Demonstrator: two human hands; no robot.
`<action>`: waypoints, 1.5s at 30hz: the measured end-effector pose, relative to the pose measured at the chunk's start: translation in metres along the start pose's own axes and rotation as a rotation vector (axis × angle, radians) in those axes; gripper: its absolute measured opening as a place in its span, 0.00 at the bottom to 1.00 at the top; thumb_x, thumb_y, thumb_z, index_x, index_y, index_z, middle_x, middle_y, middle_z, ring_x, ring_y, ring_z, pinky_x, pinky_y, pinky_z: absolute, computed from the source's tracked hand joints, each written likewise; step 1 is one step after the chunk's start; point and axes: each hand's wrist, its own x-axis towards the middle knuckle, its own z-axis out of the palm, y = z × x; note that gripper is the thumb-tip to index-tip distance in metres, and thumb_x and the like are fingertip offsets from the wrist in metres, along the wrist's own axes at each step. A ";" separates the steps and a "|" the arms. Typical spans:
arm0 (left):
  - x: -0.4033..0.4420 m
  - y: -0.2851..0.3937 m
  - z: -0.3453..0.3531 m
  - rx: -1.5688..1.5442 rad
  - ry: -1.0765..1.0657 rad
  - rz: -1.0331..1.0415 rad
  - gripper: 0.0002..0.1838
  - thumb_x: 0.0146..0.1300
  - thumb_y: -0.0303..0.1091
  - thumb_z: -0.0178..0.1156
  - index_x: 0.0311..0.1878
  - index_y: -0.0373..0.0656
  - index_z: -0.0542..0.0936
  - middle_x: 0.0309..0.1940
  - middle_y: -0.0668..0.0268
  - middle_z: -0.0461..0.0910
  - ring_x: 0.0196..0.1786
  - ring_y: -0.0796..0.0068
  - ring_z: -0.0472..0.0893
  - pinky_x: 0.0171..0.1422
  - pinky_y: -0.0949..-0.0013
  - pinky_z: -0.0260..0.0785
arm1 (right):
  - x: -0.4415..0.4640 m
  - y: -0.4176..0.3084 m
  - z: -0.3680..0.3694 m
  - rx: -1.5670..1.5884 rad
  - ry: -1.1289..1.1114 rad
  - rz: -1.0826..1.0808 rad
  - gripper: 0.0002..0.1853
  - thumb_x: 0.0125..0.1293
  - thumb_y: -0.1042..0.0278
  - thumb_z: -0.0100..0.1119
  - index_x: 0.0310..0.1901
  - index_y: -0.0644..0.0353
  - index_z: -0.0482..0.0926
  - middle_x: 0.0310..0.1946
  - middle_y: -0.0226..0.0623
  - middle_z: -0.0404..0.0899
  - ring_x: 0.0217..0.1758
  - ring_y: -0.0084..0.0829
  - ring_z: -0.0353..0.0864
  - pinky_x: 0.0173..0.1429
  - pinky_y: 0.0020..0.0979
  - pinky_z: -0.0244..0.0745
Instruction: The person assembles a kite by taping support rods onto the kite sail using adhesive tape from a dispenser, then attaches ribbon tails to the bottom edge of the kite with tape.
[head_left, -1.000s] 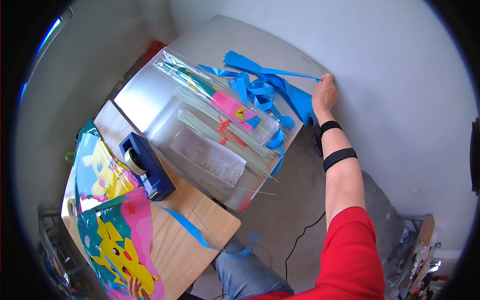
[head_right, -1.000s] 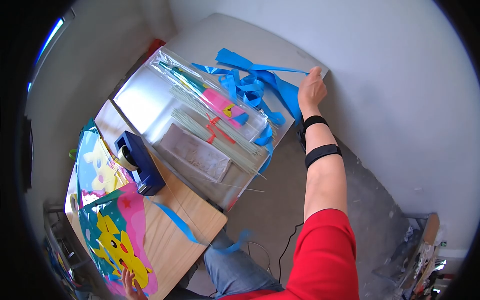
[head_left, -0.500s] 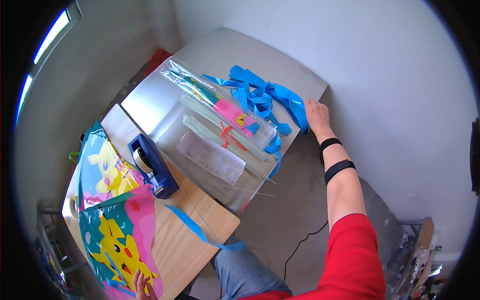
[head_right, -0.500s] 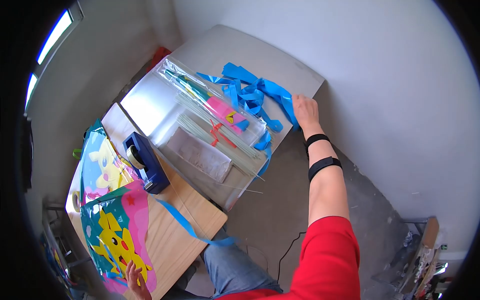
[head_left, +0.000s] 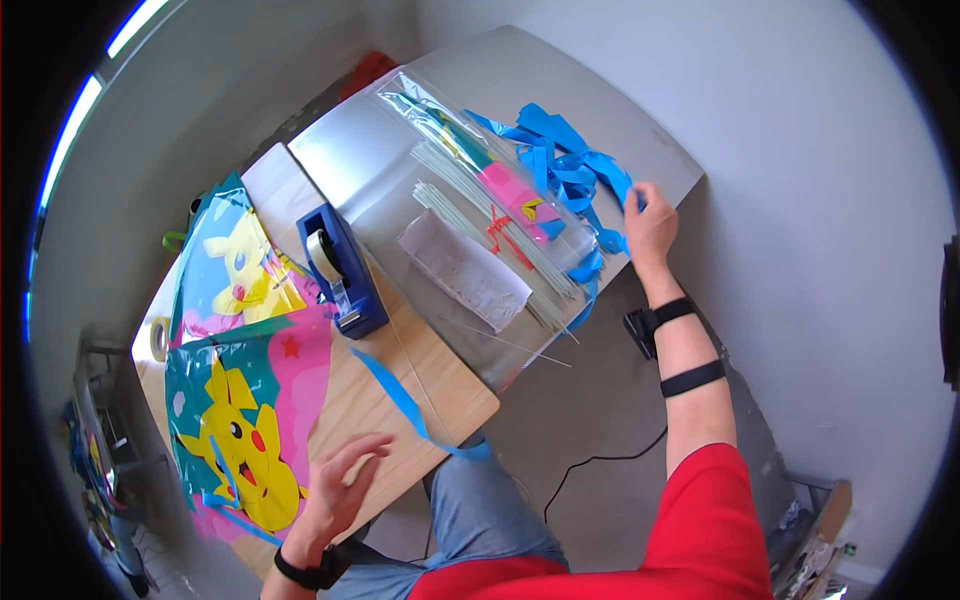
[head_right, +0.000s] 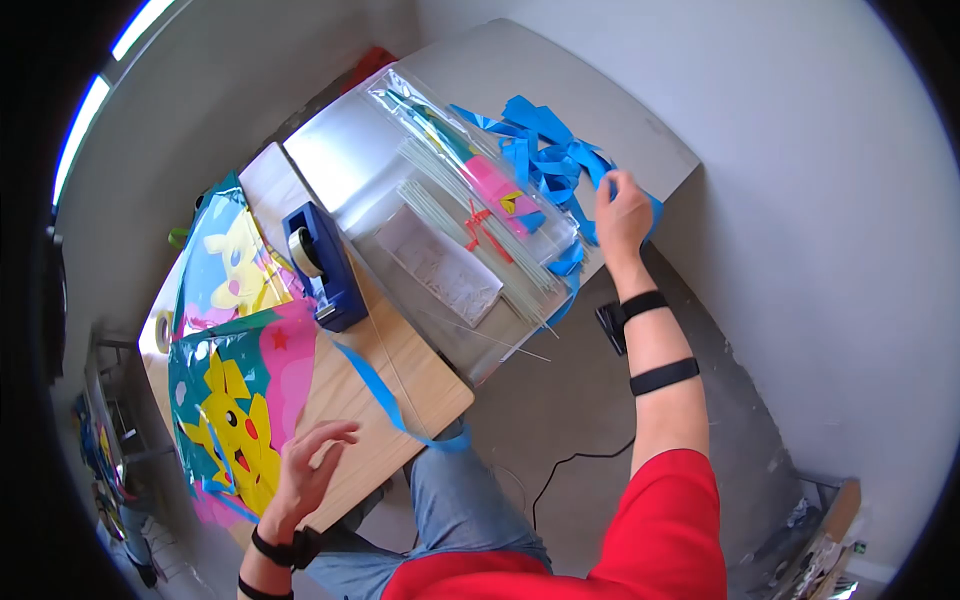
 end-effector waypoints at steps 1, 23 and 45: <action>0.010 0.008 0.004 -0.060 -0.063 0.000 0.12 0.64 0.19 0.56 0.49 0.36 0.81 0.42 0.57 0.84 0.46 0.64 0.84 0.52 0.67 0.74 | -0.008 -0.003 -0.002 -0.067 -0.058 -0.074 0.08 0.62 0.65 0.62 0.38 0.59 0.80 0.31 0.43 0.83 0.36 0.49 0.83 0.39 0.44 0.76; 0.268 0.045 0.180 -0.773 -0.031 -0.284 0.16 0.64 0.32 0.65 0.53 0.35 0.79 0.47 0.64 0.80 0.48 0.75 0.79 0.53 0.72 0.71 | -0.089 -0.040 -0.020 0.476 -0.189 -0.430 0.31 0.61 0.68 0.63 0.65 0.66 0.65 0.38 0.43 0.84 0.49 0.45 0.82 0.64 0.44 0.69; 0.104 0.104 -0.006 -0.765 -0.560 0.198 0.08 0.61 0.24 0.62 0.39 0.27 0.82 0.32 0.52 0.84 0.32 0.64 0.82 0.36 0.68 0.74 | 0.026 0.097 0.137 -0.496 -0.678 0.064 0.32 0.71 0.64 0.48 0.75 0.55 0.55 0.77 0.41 0.51 0.80 0.42 0.49 0.74 0.60 0.52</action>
